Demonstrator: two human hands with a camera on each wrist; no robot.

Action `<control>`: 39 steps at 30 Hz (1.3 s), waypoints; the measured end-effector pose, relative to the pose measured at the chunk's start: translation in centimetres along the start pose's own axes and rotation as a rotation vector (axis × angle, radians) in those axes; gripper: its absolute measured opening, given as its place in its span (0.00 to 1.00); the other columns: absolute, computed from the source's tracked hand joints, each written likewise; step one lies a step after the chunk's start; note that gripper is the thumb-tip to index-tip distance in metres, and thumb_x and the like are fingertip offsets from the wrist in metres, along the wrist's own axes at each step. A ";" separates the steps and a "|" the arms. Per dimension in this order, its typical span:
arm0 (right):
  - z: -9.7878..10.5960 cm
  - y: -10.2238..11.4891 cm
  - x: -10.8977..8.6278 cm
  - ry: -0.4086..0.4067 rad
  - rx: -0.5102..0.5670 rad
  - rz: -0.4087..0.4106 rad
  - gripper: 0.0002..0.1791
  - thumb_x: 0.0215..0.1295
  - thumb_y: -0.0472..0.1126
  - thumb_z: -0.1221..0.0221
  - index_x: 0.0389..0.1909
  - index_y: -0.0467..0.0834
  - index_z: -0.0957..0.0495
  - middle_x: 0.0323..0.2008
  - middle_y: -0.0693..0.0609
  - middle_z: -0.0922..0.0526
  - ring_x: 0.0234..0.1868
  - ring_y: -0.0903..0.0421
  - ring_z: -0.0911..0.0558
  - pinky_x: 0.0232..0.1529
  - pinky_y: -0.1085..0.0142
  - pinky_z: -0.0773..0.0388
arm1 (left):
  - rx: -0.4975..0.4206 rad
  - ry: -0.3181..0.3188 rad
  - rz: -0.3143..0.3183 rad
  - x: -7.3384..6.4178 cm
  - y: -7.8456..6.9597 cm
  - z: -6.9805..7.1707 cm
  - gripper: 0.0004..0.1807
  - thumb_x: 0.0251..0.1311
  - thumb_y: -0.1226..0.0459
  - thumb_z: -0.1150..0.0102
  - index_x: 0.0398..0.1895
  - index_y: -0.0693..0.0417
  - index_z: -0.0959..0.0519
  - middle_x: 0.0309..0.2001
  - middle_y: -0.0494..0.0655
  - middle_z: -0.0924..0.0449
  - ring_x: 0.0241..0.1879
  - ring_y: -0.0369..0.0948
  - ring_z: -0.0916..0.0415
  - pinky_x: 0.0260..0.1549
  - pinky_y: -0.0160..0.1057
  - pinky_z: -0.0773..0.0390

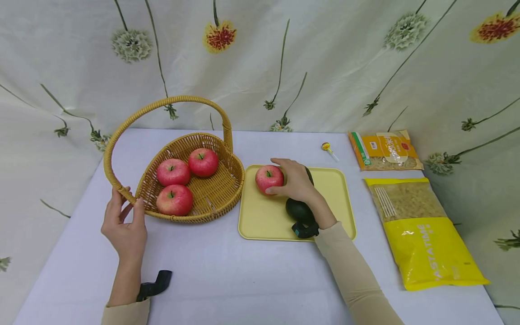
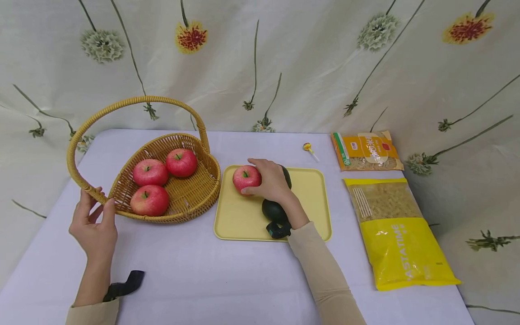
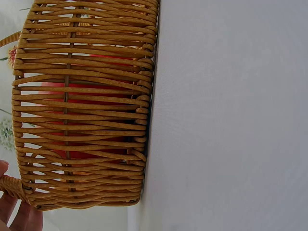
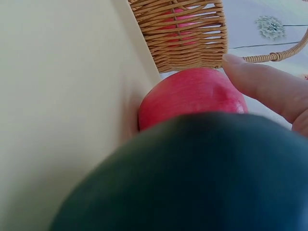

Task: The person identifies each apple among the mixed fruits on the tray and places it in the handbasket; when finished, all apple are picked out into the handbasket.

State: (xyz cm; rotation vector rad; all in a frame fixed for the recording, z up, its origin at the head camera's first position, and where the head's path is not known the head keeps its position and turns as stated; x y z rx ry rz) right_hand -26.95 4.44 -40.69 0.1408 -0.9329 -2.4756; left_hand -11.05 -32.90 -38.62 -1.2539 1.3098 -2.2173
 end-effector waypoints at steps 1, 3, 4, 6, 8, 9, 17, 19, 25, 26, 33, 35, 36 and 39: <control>0.0 0.0 0.0 -0.001 -0.009 0.001 0.47 0.50 0.53 0.28 0.70 0.43 0.35 0.68 0.44 0.30 0.70 0.43 0.36 0.73 0.43 0.48 | 0.000 0.000 0.000 0.0 0.0 0.0 0.31 0.61 0.71 0.40 0.66 0.36 0.29 0.54 0.49 0.18 0.54 0.34 0.22 0.49 0.20 0.24; -0.1 -0.1 0.0 0.000 -0.025 0.002 0.47 0.50 0.54 0.28 0.70 0.44 0.35 0.68 0.44 0.30 0.70 0.43 0.36 0.73 0.43 0.47 | -0.003 -0.002 0.001 0.0 0.1 0.0 0.31 0.61 0.71 0.40 0.65 0.37 0.28 0.54 0.49 0.18 0.53 0.33 0.23 0.49 0.20 0.23; -0.2 -0.1 0.0 0.000 -0.032 0.003 0.47 0.50 0.54 0.28 0.70 0.44 0.35 0.68 0.44 0.30 0.70 0.43 0.35 0.73 0.43 0.47 | -0.004 -0.004 0.002 0.1 0.1 0.0 0.31 0.61 0.71 0.40 0.65 0.37 0.28 0.54 0.49 0.18 0.53 0.33 0.23 0.49 0.20 0.23; -0.2 0.0 0.1 0.001 -0.050 0.006 0.47 0.49 0.55 0.28 0.70 0.44 0.35 0.68 0.44 0.30 0.70 0.43 0.35 0.72 0.43 0.46 | -0.007 -0.008 0.004 0.1 0.1 0.0 0.31 0.60 0.72 0.39 0.65 0.38 0.28 0.54 0.50 0.18 0.53 0.33 0.23 0.48 0.20 0.23; -0.2 0.1 0.1 0.000 -0.062 0.011 0.47 0.49 0.55 0.28 0.70 0.44 0.34 0.67 0.45 0.29 0.70 0.43 0.35 0.72 0.43 0.46 | -0.008 -0.011 0.005 0.1 0.1 0.0 0.31 0.60 0.72 0.39 0.65 0.39 0.28 0.54 0.51 0.18 0.53 0.32 0.23 0.48 0.21 0.23; -0.2 0.1 0.1 -0.001 -0.068 0.015 0.47 0.49 0.55 0.28 0.69 0.44 0.34 0.67 0.45 0.29 0.70 0.44 0.35 0.72 0.43 0.45 | -0.007 -0.011 0.005 0.1 0.1 0.0 0.31 0.60 0.72 0.39 0.65 0.39 0.28 0.54 0.51 0.18 0.53 0.32 0.23 0.48 0.20 0.23; -0.3 0.3 0.1 -0.008 -0.093 0.027 0.47 0.48 0.55 0.28 0.68 0.42 0.33 0.65 0.45 0.27 0.68 0.44 0.33 0.70 0.45 0.44 | -0.003 -0.004 0.001 0.0 0.2 0.0 0.31 0.61 0.72 0.40 0.66 0.39 0.29 0.54 0.50 0.18 0.53 0.33 0.23 0.49 0.20 0.24; -0.3 0.3 0.1 -0.010 -0.095 0.027 0.47 0.48 0.55 0.27 0.68 0.43 0.33 0.65 0.45 0.26 0.68 0.44 0.32 0.70 0.45 0.44 | -0.001 -0.012 0.005 0.0 0.2 0.0 0.31 0.60 0.72 0.40 0.66 0.40 0.28 0.54 0.51 0.18 0.53 0.34 0.22 0.48 0.20 0.23; -0.5 0.2 0.1 -0.009 -0.116 0.017 0.45 0.50 0.55 0.28 0.68 0.44 0.32 0.65 0.46 0.26 0.68 0.45 0.32 0.70 0.47 0.44 | 0.015 -0.018 0.007 0.0 0.1 -0.1 0.30 0.60 0.74 0.41 0.66 0.45 0.28 0.54 0.56 0.19 0.54 0.34 0.23 0.49 0.20 0.24; -0.5 0.2 0.1 -0.009 -0.121 0.017 0.45 0.50 0.55 0.28 0.68 0.44 0.32 0.65 0.46 0.26 0.68 0.45 0.32 0.70 0.47 0.44 | 0.013 -0.017 0.005 0.0 0.0 -0.1 0.30 0.60 0.74 0.41 0.66 0.45 0.28 0.54 0.57 0.19 0.54 0.35 0.23 0.49 0.20 0.24; -0.7 0.1 0.0 -0.003 -0.128 0.005 0.44 0.51 0.54 0.28 0.68 0.43 0.32 0.64 0.45 0.25 0.67 0.45 0.31 0.70 0.46 0.45 | 0.000 -0.017 0.008 0.0 0.1 -0.2 0.30 0.60 0.75 0.40 0.65 0.43 0.27 0.54 0.55 0.19 0.54 0.36 0.23 0.49 0.21 0.24; -0.7 0.2 0.1 -0.001 -0.131 0.003 0.44 0.51 0.54 0.28 0.68 0.43 0.33 0.64 0.46 0.25 0.66 0.45 0.31 0.70 0.46 0.45 | -0.001 -0.018 0.008 0.0 0.1 -0.1 0.30 0.60 0.75 0.40 0.65 0.44 0.27 0.54 0.54 0.18 0.54 0.36 0.23 0.49 0.21 0.24; -0.7 0.2 0.1 0.000 -0.132 0.002 0.44 0.51 0.54 0.28 0.68 0.43 0.33 0.64 0.46 0.25 0.66 0.45 0.30 0.70 0.46 0.45 | 0.000 -0.020 0.008 -0.1 0.1 -0.1 0.30 0.60 0.75 0.41 0.65 0.45 0.27 0.54 0.55 0.18 0.53 0.35 0.23 0.49 0.21 0.24; -0.7 0.2 0.1 0.006 -0.133 -0.002 0.44 0.51 0.53 0.28 0.68 0.43 0.33 0.64 0.46 0.25 0.66 0.46 0.30 0.71 0.47 0.46 | 0.000 -0.022 0.004 -0.1 -0.5 -0.1 0.30 0.60 0.75 0.41 0.66 0.47 0.27 0.54 0.56 0.19 0.53 0.31 0.24 0.50 0.21 0.24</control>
Point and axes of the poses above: each hand's wrist, its own x-axis towards the middle knuckle, its own z-axis out of the back of the hand, y = z × x, the point moved 7 cm from there along x, towards the middle knuckle
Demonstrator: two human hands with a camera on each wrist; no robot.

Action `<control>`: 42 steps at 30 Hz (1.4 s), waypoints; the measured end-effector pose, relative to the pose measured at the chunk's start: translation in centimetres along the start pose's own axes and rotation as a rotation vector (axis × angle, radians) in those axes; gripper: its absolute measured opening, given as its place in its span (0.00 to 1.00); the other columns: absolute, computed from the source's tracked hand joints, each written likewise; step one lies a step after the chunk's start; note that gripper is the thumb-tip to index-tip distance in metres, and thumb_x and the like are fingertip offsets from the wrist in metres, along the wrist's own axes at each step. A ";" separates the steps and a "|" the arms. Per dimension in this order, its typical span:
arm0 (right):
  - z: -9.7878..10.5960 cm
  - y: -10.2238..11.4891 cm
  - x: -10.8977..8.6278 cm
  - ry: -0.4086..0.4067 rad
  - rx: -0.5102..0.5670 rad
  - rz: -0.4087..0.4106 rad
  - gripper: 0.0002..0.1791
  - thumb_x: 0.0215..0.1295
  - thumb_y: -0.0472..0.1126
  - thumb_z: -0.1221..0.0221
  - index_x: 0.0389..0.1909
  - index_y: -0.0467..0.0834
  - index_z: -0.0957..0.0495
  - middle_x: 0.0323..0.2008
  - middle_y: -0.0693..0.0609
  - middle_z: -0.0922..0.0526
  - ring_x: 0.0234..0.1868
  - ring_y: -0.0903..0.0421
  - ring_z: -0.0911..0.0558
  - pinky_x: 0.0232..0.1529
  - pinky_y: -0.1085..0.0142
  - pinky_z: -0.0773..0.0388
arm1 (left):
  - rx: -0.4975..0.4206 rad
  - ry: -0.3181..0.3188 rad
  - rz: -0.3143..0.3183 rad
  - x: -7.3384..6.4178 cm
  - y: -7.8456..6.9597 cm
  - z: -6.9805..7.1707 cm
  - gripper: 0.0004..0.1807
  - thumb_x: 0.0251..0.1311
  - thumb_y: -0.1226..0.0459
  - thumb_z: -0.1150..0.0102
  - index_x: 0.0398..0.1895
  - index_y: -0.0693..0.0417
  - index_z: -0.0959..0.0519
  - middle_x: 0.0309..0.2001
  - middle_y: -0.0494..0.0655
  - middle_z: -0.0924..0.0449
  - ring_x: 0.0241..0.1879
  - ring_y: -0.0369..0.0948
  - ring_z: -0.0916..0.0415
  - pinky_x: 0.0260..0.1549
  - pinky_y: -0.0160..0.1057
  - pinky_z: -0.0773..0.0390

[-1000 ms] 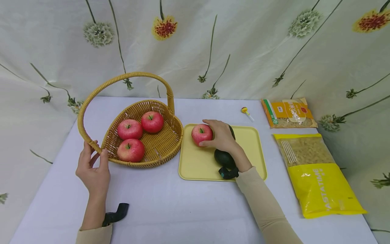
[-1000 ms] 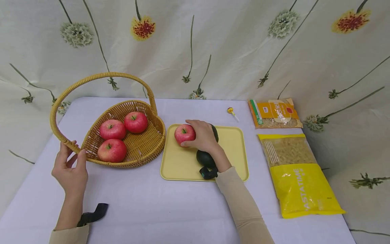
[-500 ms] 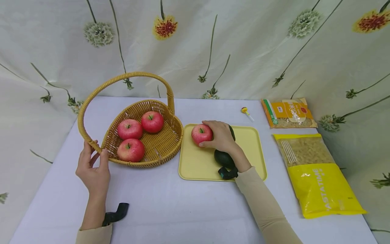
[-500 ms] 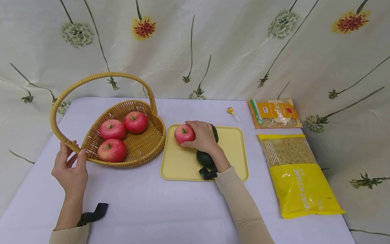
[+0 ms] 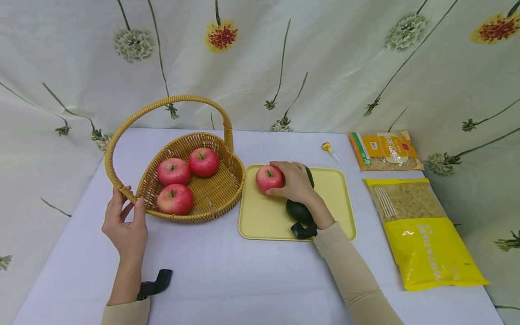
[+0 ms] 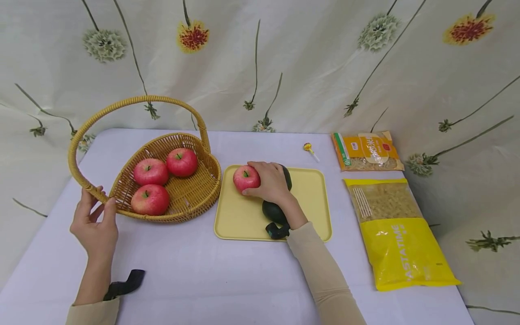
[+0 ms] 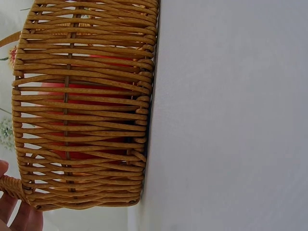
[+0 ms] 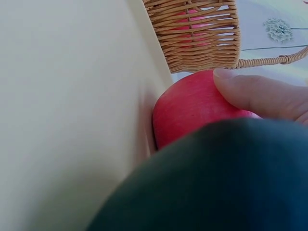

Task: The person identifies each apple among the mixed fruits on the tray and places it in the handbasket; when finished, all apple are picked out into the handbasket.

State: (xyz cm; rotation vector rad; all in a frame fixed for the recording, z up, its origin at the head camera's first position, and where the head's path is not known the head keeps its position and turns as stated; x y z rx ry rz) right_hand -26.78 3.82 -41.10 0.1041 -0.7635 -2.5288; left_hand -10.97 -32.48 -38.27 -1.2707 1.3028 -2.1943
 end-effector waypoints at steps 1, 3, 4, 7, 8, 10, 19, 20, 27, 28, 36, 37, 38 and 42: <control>0.0 0.0 0.0 0.002 0.001 -0.003 0.44 0.51 0.53 0.28 0.68 0.43 0.33 0.64 0.46 0.25 0.66 0.47 0.30 0.72 0.47 0.47 | -0.001 0.000 -0.001 0.0 -0.4 0.0 0.30 0.60 0.75 0.41 0.66 0.47 0.27 0.54 0.56 0.19 0.53 0.30 0.24 0.50 0.21 0.24; 0.0 0.0 0.0 0.004 0.004 -0.006 0.44 0.51 0.53 0.28 0.68 0.43 0.33 0.64 0.46 0.25 0.66 0.47 0.29 0.72 0.47 0.47 | -0.003 -0.001 -0.006 -0.1 -1.1 0.0 0.30 0.60 0.75 0.42 0.66 0.47 0.27 0.53 0.58 0.19 0.52 0.29 0.25 0.50 0.21 0.24; 0.0 0.0 0.0 0.004 0.003 -0.006 0.44 0.51 0.53 0.28 0.68 0.43 0.33 0.64 0.46 0.25 0.66 0.47 0.29 0.72 0.47 0.47 | -0.006 -0.001 -0.008 -0.2 -1.5 0.0 0.30 0.60 0.75 0.42 0.66 0.48 0.27 0.53 0.58 0.19 0.52 0.28 0.25 0.50 0.21 0.24; 0.0 0.1 0.0 0.000 0.004 -0.005 0.44 0.51 0.53 0.28 0.68 0.43 0.33 0.63 0.46 0.25 0.66 0.47 0.29 0.72 0.47 0.47 | -0.006 0.001 -0.013 -0.2 -2.0 0.1 0.29 0.60 0.75 0.42 0.66 0.49 0.27 0.53 0.58 0.19 0.52 0.28 0.25 0.50 0.21 0.24; 0.1 0.1 0.0 -0.002 0.003 -0.004 0.44 0.51 0.53 0.28 0.68 0.43 0.32 0.63 0.46 0.24 0.66 0.47 0.29 0.72 0.47 0.47 | -0.004 0.001 -0.014 -0.2 -1.9 0.1 0.29 0.60 0.75 0.42 0.66 0.50 0.27 0.53 0.58 0.19 0.52 0.28 0.25 0.50 0.21 0.24; 0.1 0.1 0.0 -0.006 0.001 -0.005 0.44 0.51 0.53 0.28 0.68 0.42 0.32 0.63 0.45 0.24 0.66 0.47 0.29 0.73 0.47 0.47 | 0.001 0.002 -0.014 -0.2 -1.4 0.0 0.29 0.60 0.75 0.42 0.66 0.51 0.27 0.53 0.58 0.19 0.52 0.28 0.25 0.50 0.21 0.24; 0.3 0.4 0.0 -0.036 0.001 0.012 0.43 0.50 0.52 0.27 0.66 0.41 0.30 0.61 0.44 0.23 0.64 0.47 0.27 0.72 0.46 0.45 | 0.000 0.013 0.002 0.1 0.6 0.1 0.31 0.61 0.72 0.40 0.66 0.38 0.29 0.54 0.51 0.18 0.53 0.32 0.23 0.49 0.21 0.23; 0.3 0.4 0.0 -0.039 0.002 0.014 0.43 0.50 0.52 0.27 0.66 0.41 0.30 0.61 0.44 0.23 0.64 0.47 0.27 0.72 0.46 0.45 | 0.000 0.017 0.001 0.1 0.7 0.1 0.30 0.61 0.72 0.40 0.66 0.39 0.29 0.55 0.50 0.18 0.54 0.32 0.23 0.49 0.21 0.23; 0.3 0.5 -0.1 -0.057 0.005 0.027 0.42 0.49 0.52 0.27 0.65 0.40 0.29 0.61 0.44 0.22 0.64 0.47 0.27 0.71 0.46 0.44 | 0.027 0.004 0.021 -0.1 -0.6 0.0 0.29 0.62 0.72 0.41 0.66 0.46 0.29 0.55 0.54 0.19 0.53 0.31 0.24 0.50 0.21 0.24; 0.3 0.5 -0.1 -0.059 0.008 0.029 0.42 0.49 0.52 0.27 0.65 0.40 0.29 0.61 0.44 0.22 0.64 0.47 0.27 0.71 0.47 0.43 | 0.028 0.000 0.024 -0.1 -0.6 0.0 0.29 0.61 0.73 0.41 0.66 0.47 0.28 0.55 0.54 0.19 0.53 0.30 0.24 0.50 0.20 0.24; 0.9 0.7 -0.2 -0.105 0.085 0.062 0.41 0.48 0.51 0.27 0.64 0.41 0.29 0.62 0.43 0.24 0.64 0.45 0.28 0.67 0.47 0.36 | -0.006 0.030 0.002 0.2 0.8 0.0 0.30 0.62 0.71 0.40 0.67 0.42 0.29 0.55 0.50 0.18 0.54 0.36 0.23 0.49 0.20 0.24; 1.0 0.7 -0.2 -0.114 0.108 0.069 0.42 0.48 0.50 0.27 0.64 0.41 0.29 0.62 0.43 0.24 0.63 0.45 0.28 0.66 0.47 0.34 | -0.010 0.029 0.002 0.1 0.8 0.0 0.30 0.62 0.71 0.40 0.67 0.41 0.29 0.55 0.50 0.18 0.54 0.36 0.23 0.49 0.20 0.24; 1.1 0.8 -0.2 -0.122 0.136 0.076 0.42 0.48 0.50 0.27 0.64 0.41 0.29 0.62 0.43 0.25 0.63 0.45 0.29 0.65 0.47 0.32 | -0.008 0.031 0.002 0.1 0.8 0.0 0.30 0.62 0.71 0.40 0.67 0.41 0.29 0.55 0.50 0.18 0.54 0.35 0.23 0.49 0.20 0.24; 1.5 0.9 -0.4 -0.163 0.243 0.098 0.42 0.48 0.47 0.27 0.65 0.40 0.31 0.62 0.43 0.27 0.62 0.46 0.31 0.60 0.50 0.26 | -0.005 0.024 0.006 0.1 0.9 0.1 0.31 0.61 0.71 0.40 0.66 0.38 0.29 0.55 0.50 0.18 0.54 0.33 0.23 0.49 0.20 0.24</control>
Point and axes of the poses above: each hand's wrist, its own x-axis towards the middle knuckle, its own z-axis out of the back of the hand, y = z × x, the point moved 7 cm from there along x, towards the middle knuckle
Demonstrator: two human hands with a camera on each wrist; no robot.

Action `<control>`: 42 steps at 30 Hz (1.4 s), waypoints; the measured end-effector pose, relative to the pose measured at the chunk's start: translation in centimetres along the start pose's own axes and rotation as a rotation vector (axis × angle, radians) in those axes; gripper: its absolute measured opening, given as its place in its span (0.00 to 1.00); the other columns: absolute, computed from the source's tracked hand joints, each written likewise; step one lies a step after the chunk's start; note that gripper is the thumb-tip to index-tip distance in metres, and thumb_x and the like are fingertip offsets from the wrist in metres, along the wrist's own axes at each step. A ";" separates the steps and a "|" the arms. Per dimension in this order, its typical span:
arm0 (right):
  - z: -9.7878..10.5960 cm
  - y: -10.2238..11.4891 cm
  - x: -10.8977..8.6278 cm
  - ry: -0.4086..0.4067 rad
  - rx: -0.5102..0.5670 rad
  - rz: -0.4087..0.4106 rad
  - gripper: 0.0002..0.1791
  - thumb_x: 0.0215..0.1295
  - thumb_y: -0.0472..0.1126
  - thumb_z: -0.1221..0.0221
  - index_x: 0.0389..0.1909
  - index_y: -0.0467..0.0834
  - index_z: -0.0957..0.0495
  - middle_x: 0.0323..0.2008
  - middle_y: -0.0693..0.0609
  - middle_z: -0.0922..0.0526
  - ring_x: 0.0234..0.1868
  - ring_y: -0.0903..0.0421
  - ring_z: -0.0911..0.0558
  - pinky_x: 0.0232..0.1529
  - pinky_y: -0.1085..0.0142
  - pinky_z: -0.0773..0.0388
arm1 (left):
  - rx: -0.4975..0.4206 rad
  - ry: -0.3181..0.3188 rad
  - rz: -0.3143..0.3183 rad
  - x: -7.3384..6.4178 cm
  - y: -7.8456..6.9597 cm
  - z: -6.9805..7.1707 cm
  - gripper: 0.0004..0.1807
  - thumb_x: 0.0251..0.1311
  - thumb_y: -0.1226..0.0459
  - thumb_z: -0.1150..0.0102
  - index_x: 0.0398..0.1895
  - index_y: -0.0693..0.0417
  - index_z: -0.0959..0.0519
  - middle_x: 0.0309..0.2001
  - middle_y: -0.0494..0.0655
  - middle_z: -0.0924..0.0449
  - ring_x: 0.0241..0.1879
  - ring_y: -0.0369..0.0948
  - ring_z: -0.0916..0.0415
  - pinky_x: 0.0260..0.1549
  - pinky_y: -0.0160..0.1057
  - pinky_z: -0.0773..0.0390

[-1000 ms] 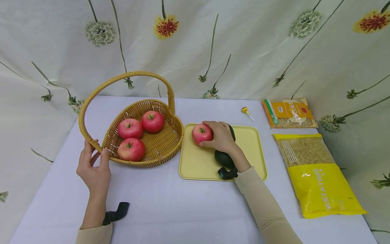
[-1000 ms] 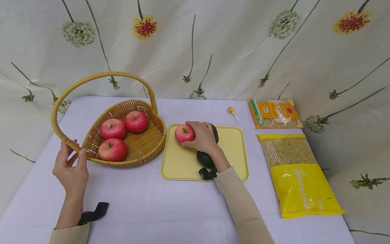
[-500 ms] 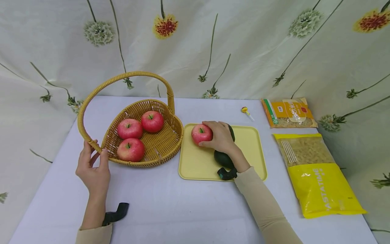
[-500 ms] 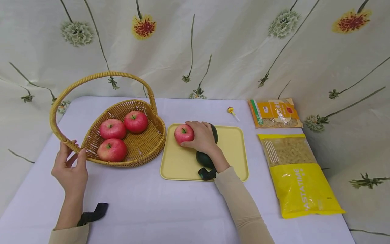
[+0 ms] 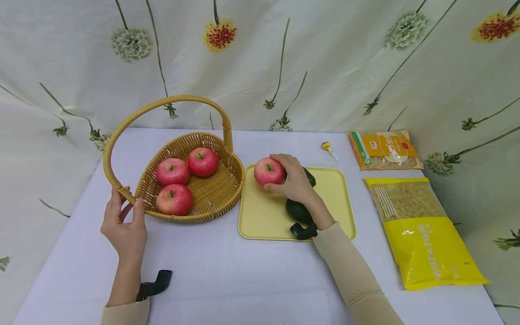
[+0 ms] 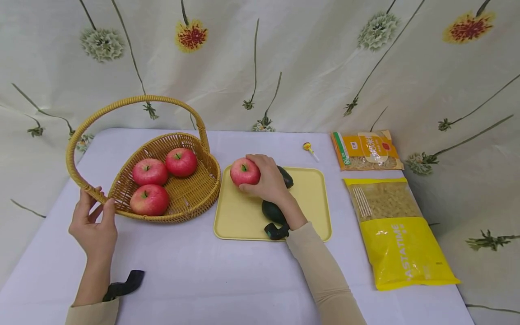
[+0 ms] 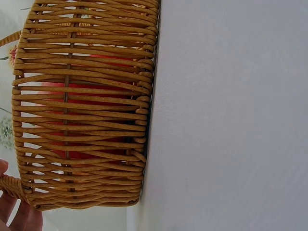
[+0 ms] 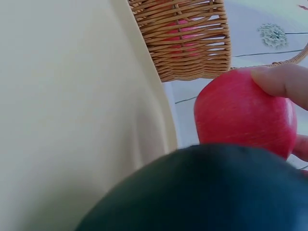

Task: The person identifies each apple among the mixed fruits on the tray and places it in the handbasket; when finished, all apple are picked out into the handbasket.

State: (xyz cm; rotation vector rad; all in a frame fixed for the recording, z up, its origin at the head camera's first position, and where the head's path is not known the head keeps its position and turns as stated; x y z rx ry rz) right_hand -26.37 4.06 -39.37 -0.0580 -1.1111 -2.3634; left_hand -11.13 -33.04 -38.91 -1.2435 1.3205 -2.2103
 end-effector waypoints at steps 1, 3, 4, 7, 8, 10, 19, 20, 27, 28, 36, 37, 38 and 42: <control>0.1 0.1 0.0 -0.014 0.021 0.006 0.42 0.48 0.47 0.27 0.65 0.40 0.31 0.62 0.43 0.27 0.62 0.46 0.31 0.60 0.50 0.25 | 0.002 0.000 -0.001 0.0 0.0 0.0 0.31 0.61 0.71 0.40 0.66 0.39 0.29 0.55 0.49 0.18 0.54 0.33 0.23 0.49 0.20 0.24; 0.4 0.2 0.0 -0.038 0.055 0.015 0.41 0.48 0.45 0.27 0.64 0.40 0.31 0.61 0.43 0.27 0.61 0.47 0.31 0.57 0.52 0.23 | 0.005 0.000 -0.001 0.0 0.1 0.1 0.31 0.61 0.71 0.40 0.66 0.38 0.29 0.55 0.49 0.18 0.54 0.33 0.23 0.49 0.20 0.24; 0.5 0.3 0.0 -0.050 0.073 0.021 0.42 0.47 0.44 0.26 0.64 0.40 0.31 0.61 0.43 0.27 0.61 0.47 0.31 0.56 0.52 0.22 | 0.004 -0.002 0.000 0.0 0.1 0.1 0.31 0.61 0.71 0.40 0.66 0.38 0.29 0.55 0.48 0.18 0.54 0.33 0.23 0.49 0.21 0.24; 1.0 0.4 -0.1 -0.073 0.117 0.032 0.42 0.47 0.42 0.26 0.64 0.39 0.31 0.60 0.42 0.29 0.59 0.48 0.30 0.51 0.54 0.19 | 0.006 0.000 -0.004 0.0 0.0 0.2 0.31 0.62 0.71 0.40 0.66 0.37 0.30 0.55 0.47 0.18 0.54 0.34 0.23 0.49 0.21 0.24; 1.2 0.5 -0.1 -0.076 0.130 0.033 0.42 0.47 0.41 0.25 0.64 0.39 0.32 0.60 0.42 0.29 0.59 0.49 0.29 0.49 0.55 0.18 | 0.002 -0.002 -0.003 0.0 0.0 0.2 0.31 0.62 0.71 0.40 0.66 0.37 0.30 0.55 0.48 0.18 0.54 0.34 0.23 0.49 0.21 0.24; 1.5 0.5 -0.2 -0.080 0.149 0.031 0.42 0.47 0.41 0.26 0.64 0.39 0.32 0.60 0.42 0.30 0.59 0.49 0.29 0.48 0.55 0.18 | -0.007 -0.010 0.000 0.0 0.0 0.1 0.31 0.61 0.72 0.40 0.66 0.38 0.29 0.54 0.48 0.18 0.54 0.34 0.23 0.49 0.21 0.23; 3.7 0.5 -0.8 -0.102 0.283 -0.058 0.42 0.49 0.36 0.27 0.66 0.39 0.33 0.63 0.42 0.32 0.61 0.48 0.31 0.49 0.47 0.17 | -0.002 -0.026 0.003 0.0 -0.3 -0.2 0.30 0.60 0.74 0.40 0.65 0.45 0.27 0.54 0.54 0.18 0.54 0.33 0.23 0.50 0.21 0.23; 4.0 0.7 -0.8 -0.104 0.291 -0.064 0.42 0.49 0.36 0.27 0.67 0.39 0.34 0.63 0.43 0.32 0.61 0.48 0.31 0.50 0.47 0.17 | 0.002 -0.030 0.006 -0.1 -0.4 -0.2 0.30 0.60 0.75 0.41 0.66 0.46 0.27 0.54 0.54 0.18 0.53 0.32 0.24 0.50 0.21 0.24; 5.3 1.7 -0.8 -0.118 0.271 -0.054 0.42 0.49 0.35 0.27 0.67 0.41 0.33 0.63 0.43 0.32 0.61 0.49 0.32 0.52 0.49 0.18 | 0.013 -0.044 0.007 -0.3 -1.4 0.1 0.30 0.60 0.75 0.42 0.66 0.46 0.28 0.54 0.58 0.19 0.52 0.29 0.24 0.50 0.21 0.24; 5.4 1.9 -0.7 -0.119 0.272 -0.046 0.42 0.49 0.35 0.27 0.67 0.41 0.34 0.63 0.44 0.32 0.61 0.50 0.31 0.52 0.49 0.18 | 0.016 -0.044 0.006 -0.3 -1.4 0.1 0.30 0.60 0.75 0.41 0.66 0.45 0.28 0.54 0.58 0.19 0.52 0.28 0.25 0.50 0.21 0.24; 4.2 3.6 -0.1 -0.083 0.364 0.010 0.42 0.47 0.34 0.26 0.66 0.42 0.32 0.61 0.47 0.30 0.59 0.53 0.30 0.49 0.52 0.16 | 0.013 -0.036 0.001 0.0 -0.5 0.1 0.30 0.60 0.75 0.41 0.65 0.44 0.28 0.54 0.54 0.18 0.53 0.32 0.23 0.50 0.21 0.24; 4.0 3.9 0.0 -0.078 0.368 0.016 0.41 0.47 0.34 0.26 0.65 0.42 0.32 0.61 0.47 0.30 0.59 0.53 0.30 0.49 0.53 0.16 | 0.009 -0.034 0.000 0.0 -0.5 0.1 0.30 0.60 0.75 0.41 0.65 0.44 0.28 0.54 0.55 0.18 0.53 0.33 0.23 0.50 0.21 0.24; 3.7 4.2 0.1 -0.073 0.372 0.019 0.41 0.47 0.34 0.26 0.65 0.42 0.31 0.61 0.48 0.30 0.59 0.54 0.30 0.49 0.54 0.16 | 0.005 -0.034 0.000 0.1 -0.4 0.1 0.31 0.60 0.75 0.41 0.65 0.45 0.27 0.54 0.55 0.18 0.53 0.33 0.23 0.50 0.21 0.24; 2.2 5.3 0.9 -0.042 0.366 0.036 0.40 0.47 0.37 0.26 0.65 0.42 0.30 0.60 0.49 0.28 0.59 0.55 0.29 0.51 0.55 0.18 | -0.002 -0.030 -0.002 0.0 -0.9 -0.1 0.30 0.59 0.76 0.41 0.65 0.47 0.27 0.54 0.58 0.19 0.53 0.34 0.23 0.50 0.21 0.24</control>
Point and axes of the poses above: each hand's wrist, its own x-axis towards the middle knuckle, its own z-axis out of the back of the hand, y = z × x, the point moved 7 cm from there along x, towards the middle knuckle
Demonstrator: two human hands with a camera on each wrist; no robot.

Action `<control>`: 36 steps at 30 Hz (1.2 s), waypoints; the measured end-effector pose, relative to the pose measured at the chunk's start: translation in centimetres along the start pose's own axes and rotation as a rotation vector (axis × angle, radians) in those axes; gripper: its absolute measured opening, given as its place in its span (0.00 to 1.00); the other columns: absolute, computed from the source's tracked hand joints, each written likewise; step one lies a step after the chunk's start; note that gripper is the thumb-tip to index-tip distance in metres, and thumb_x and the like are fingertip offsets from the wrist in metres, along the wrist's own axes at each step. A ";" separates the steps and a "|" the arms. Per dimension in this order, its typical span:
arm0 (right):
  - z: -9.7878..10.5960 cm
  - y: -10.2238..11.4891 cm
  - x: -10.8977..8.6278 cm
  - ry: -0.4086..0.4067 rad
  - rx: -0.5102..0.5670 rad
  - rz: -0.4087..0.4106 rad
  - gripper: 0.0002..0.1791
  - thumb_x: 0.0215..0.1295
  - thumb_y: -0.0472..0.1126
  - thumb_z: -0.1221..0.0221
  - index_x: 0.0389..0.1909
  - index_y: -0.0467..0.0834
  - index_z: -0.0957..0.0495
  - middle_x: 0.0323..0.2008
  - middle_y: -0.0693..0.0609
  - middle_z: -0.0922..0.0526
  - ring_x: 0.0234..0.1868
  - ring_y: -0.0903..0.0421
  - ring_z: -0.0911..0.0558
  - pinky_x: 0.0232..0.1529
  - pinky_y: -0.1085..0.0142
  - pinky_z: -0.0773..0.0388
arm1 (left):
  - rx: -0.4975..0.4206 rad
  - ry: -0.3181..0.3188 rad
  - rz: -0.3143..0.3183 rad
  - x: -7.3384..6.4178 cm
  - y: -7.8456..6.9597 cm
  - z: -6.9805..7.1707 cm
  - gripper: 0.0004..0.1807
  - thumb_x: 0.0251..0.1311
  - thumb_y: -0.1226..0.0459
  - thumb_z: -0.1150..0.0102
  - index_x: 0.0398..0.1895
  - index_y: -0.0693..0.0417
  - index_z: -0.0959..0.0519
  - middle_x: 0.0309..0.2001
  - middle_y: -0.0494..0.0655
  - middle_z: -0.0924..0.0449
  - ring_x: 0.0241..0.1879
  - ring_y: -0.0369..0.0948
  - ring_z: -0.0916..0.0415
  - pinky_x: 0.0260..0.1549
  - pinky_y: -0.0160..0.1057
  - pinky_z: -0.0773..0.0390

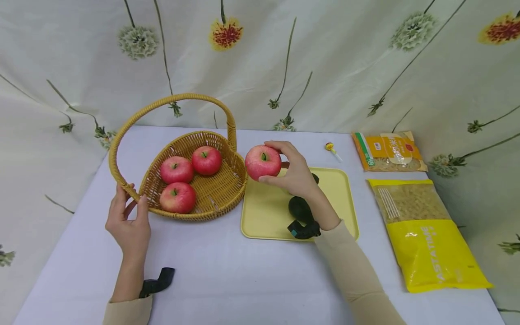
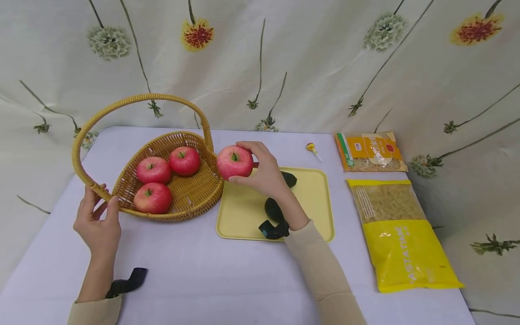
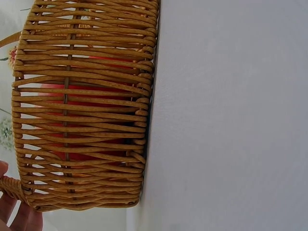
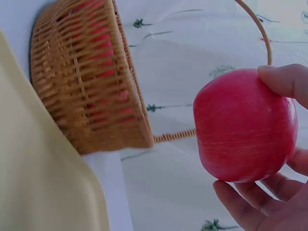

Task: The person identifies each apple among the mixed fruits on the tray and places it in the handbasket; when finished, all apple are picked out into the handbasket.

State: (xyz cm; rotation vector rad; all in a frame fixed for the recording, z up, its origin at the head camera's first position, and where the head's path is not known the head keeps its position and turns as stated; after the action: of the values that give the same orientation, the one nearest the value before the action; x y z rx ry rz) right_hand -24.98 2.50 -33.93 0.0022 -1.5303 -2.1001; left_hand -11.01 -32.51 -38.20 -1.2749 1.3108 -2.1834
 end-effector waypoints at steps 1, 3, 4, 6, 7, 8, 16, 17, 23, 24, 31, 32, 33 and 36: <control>-0.5 0.1 0.2 0.008 -0.003 0.006 0.40 0.48 0.37 0.26 0.64 0.42 0.30 0.60 0.50 0.27 0.60 0.55 0.29 0.52 0.55 0.19 | 0.000 0.000 -0.001 0.0 -0.3 0.0 0.30 0.59 0.76 0.41 0.65 0.48 0.27 0.54 0.59 0.19 0.53 0.34 0.23 0.50 0.21 0.24; -1.5 0.4 0.6 0.026 -0.010 0.015 0.40 0.48 0.38 0.26 0.64 0.42 0.30 0.60 0.50 0.27 0.60 0.56 0.28 0.54 0.56 0.20 | -0.002 0.003 -0.003 -0.1 -0.2 0.0 0.30 0.60 0.75 0.41 0.66 0.47 0.27 0.54 0.58 0.19 0.54 0.35 0.23 0.50 0.21 0.24; -2.0 0.5 0.8 0.036 -0.016 0.020 0.40 0.48 0.39 0.26 0.64 0.43 0.30 0.60 0.50 0.27 0.60 0.56 0.28 0.54 0.56 0.20 | -0.003 0.004 -0.003 -0.1 -0.2 0.0 0.30 0.60 0.75 0.41 0.65 0.46 0.27 0.54 0.58 0.19 0.53 0.35 0.23 0.50 0.21 0.23; -3.0 0.8 1.3 0.056 -0.031 0.025 0.40 0.47 0.40 0.26 0.64 0.42 0.30 0.61 0.50 0.26 0.60 0.56 0.27 0.55 0.56 0.20 | 0.002 0.003 -0.005 -0.1 -0.1 0.0 0.30 0.60 0.74 0.41 0.65 0.44 0.28 0.54 0.57 0.19 0.53 0.34 0.23 0.50 0.21 0.23; -3.6 0.8 1.5 0.069 -0.037 0.026 0.40 0.47 0.40 0.26 0.64 0.42 0.30 0.61 0.50 0.26 0.60 0.55 0.27 0.55 0.57 0.20 | 0.005 0.002 -0.005 -0.1 0.1 0.0 0.30 0.60 0.74 0.41 0.65 0.44 0.28 0.54 0.57 0.19 0.53 0.33 0.23 0.50 0.21 0.23; -4.2 0.9 1.7 0.085 -0.049 0.026 0.40 0.47 0.40 0.26 0.64 0.42 0.29 0.61 0.50 0.26 0.60 0.55 0.27 0.55 0.57 0.20 | 0.007 0.001 -0.004 -0.1 0.1 0.1 0.31 0.60 0.74 0.41 0.65 0.43 0.28 0.54 0.56 0.19 0.53 0.33 0.23 0.50 0.21 0.23; -8.3 0.9 3.2 0.233 -0.181 0.004 0.40 0.46 0.44 0.25 0.63 0.43 0.29 0.60 0.49 0.25 0.58 0.54 0.25 0.55 0.65 0.21 | -0.005 0.001 -0.012 -0.1 -1.1 0.1 0.29 0.60 0.75 0.42 0.66 0.48 0.27 0.53 0.60 0.19 0.53 0.31 0.24 0.50 0.21 0.24; -8.8 0.9 3.4 0.252 -0.206 0.003 0.40 0.46 0.45 0.25 0.63 0.43 0.29 0.60 0.49 0.25 0.58 0.54 0.25 0.55 0.65 0.21 | -0.003 0.002 -0.012 0.0 -0.9 0.1 0.30 0.60 0.75 0.42 0.66 0.48 0.27 0.53 0.59 0.19 0.53 0.31 0.24 0.50 0.21 0.24; -10.9 0.7 4.2 0.338 -0.327 0.017 0.42 0.47 0.47 0.26 0.63 0.41 0.31 0.61 0.48 0.25 0.61 0.53 0.27 0.61 0.63 0.25 | -0.007 0.006 -0.002 0.0 0.8 0.0 0.31 0.59 0.75 0.40 0.66 0.43 0.28 0.53 0.55 0.18 0.53 0.31 0.24 0.49 0.21 0.23; -11.1 0.7 4.3 0.347 -0.345 0.019 0.42 0.47 0.47 0.26 0.64 0.41 0.31 0.61 0.48 0.26 0.61 0.53 0.27 0.62 0.62 0.26 | -0.011 0.008 -0.001 0.0 0.9 0.0 0.31 0.59 0.75 0.40 0.66 0.43 0.28 0.54 0.54 0.18 0.53 0.31 0.24 0.49 0.21 0.23; -12.5 0.1 5.0 0.384 -0.475 0.047 0.41 0.47 0.50 0.27 0.63 0.41 0.30 0.59 0.48 0.24 0.61 0.53 0.29 0.65 0.60 0.31 | -0.024 0.020 -0.011 0.0 0.5 0.1 0.31 0.60 0.73 0.40 0.66 0.40 0.28 0.54 0.51 0.18 0.53 0.32 0.24 0.49 0.21 0.23; -12.6 0.0 5.1 0.387 -0.495 0.045 0.41 0.47 0.51 0.27 0.63 0.41 0.29 0.59 0.48 0.24 0.61 0.54 0.29 0.65 0.59 0.31 | -0.024 0.022 -0.012 0.0 0.5 0.1 0.31 0.60 0.73 0.40 0.66 0.39 0.28 0.54 0.50 0.18 0.54 0.33 0.24 0.50 0.21 0.23; -12.8 -0.1 5.2 0.392 -0.515 0.042 0.41 0.47 0.51 0.27 0.63 0.42 0.29 0.59 0.49 0.24 0.61 0.54 0.28 0.65 0.59 0.31 | -0.022 0.023 -0.012 0.0 0.5 0.1 0.31 0.61 0.73 0.40 0.66 0.39 0.29 0.54 0.50 0.18 0.54 0.33 0.23 0.50 0.21 0.23; -13.3 -0.5 5.3 0.408 -0.583 0.020 0.41 0.48 0.54 0.28 0.63 0.44 0.29 0.59 0.50 0.23 0.60 0.55 0.27 0.62 0.59 0.28 | -0.017 0.029 -0.015 0.0 0.5 0.2 0.31 0.61 0.72 0.41 0.66 0.38 0.29 0.55 0.49 0.18 0.54 0.38 0.23 0.50 0.21 0.24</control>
State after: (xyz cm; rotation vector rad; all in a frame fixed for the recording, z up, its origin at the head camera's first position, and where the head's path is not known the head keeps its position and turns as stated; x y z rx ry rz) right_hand -25.66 -11.38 -37.57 0.1907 -0.6565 -2.2780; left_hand -10.97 -32.90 -38.62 -1.2681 1.3377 -2.2133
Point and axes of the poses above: each hand's wrist, its own x-axis towards the middle knuckle, its own z-axis out of the back of the hand, y = z × x, the point moved 7 cm from there along x, towards the middle knuckle
